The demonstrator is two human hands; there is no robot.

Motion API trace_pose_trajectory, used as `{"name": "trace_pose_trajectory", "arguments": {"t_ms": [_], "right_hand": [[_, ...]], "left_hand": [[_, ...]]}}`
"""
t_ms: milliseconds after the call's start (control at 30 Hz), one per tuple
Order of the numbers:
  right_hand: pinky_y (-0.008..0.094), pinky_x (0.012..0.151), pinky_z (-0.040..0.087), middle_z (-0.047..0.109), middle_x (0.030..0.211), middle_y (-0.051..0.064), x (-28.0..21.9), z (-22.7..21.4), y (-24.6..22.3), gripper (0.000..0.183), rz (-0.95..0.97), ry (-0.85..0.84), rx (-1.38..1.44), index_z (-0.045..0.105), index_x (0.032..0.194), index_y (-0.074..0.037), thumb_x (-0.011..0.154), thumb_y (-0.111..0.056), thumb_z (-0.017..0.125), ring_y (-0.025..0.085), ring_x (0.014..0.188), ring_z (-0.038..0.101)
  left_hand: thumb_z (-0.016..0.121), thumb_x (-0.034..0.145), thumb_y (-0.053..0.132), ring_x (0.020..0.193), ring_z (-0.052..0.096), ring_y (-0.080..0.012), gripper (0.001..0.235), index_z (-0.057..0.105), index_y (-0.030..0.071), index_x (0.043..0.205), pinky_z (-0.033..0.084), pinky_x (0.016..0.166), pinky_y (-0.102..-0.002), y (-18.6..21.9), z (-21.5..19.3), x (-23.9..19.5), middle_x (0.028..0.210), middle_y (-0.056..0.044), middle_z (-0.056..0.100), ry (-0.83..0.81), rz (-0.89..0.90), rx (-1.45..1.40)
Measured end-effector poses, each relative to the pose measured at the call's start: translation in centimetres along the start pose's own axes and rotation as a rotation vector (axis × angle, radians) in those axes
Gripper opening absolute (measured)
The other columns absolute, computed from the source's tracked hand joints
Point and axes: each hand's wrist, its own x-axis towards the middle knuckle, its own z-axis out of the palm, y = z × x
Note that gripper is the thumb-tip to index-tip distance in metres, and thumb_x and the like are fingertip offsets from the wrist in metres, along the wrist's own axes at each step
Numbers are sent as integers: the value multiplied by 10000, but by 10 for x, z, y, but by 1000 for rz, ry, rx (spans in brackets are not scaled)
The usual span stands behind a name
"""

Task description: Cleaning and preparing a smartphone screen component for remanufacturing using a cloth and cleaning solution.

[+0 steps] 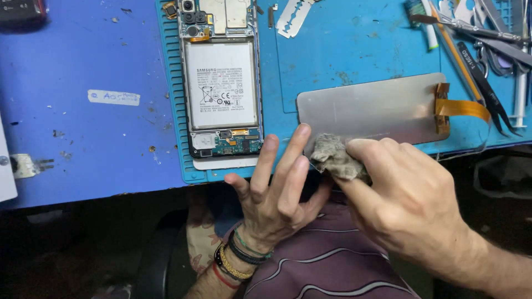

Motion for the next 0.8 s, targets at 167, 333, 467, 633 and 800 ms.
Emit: {"name": "trace_pose_trajectory", "arguments": {"t_ms": [167, 333, 467, 633, 800], "right_hand": [[403, 660, 468, 665, 1160, 222, -50, -14, 33, 267, 285, -61, -29, 770, 1044, 23, 799, 110, 711, 307, 781, 586], [383, 573, 426, 660, 962, 165, -18, -5, 1, 320, 312, -17, -33, 816, 1055, -2, 758, 74, 722, 275, 638, 538], [366, 620, 424, 644, 1071, 127, -13, -1, 2, 170, 73, 30, -29, 749, 974, -64, 805, -71, 738, 238, 709, 535], [448, 713, 489, 652, 1123, 303, -57, -12, 25, 196, 438, -25, -40, 768, 1042, 90, 888, 192, 703, 369, 802, 578], [398, 622, 446, 641, 1104, 164, 0, 6, -13, 240, 39, 69, -20, 722, 1052, -10, 834, -111, 725, 283, 719, 551]], "left_hand": [[727, 1060, 432, 1481, 386, -191, 561, 327, 157, 1341, -141, 1321, -471, -4, 6, -4, 1410, 72, 741, 0, 17, 49], [734, 1044, 563, 1483, 421, -203, 690, 311, 135, 1382, -152, 1307, -480, 0, 3, -4, 1398, 8, 768, 16, 11, -18], [675, 1051, 501, 1488, 397, -218, 601, 319, 123, 1353, -105, 1314, -453, -2, -4, -2, 1419, -19, 738, 18, 17, -95], [688, 1092, 478, 1525, 344, -209, 689, 221, 114, 1444, -114, 1328, -445, -5, -2, -6, 1398, 31, 784, 16, -1, -42], [845, 1034, 428, 1456, 475, -226, 721, 319, 117, 1415, -74, 1321, -453, 3, -4, -4, 1429, 6, 736, 30, -13, -39]]}}
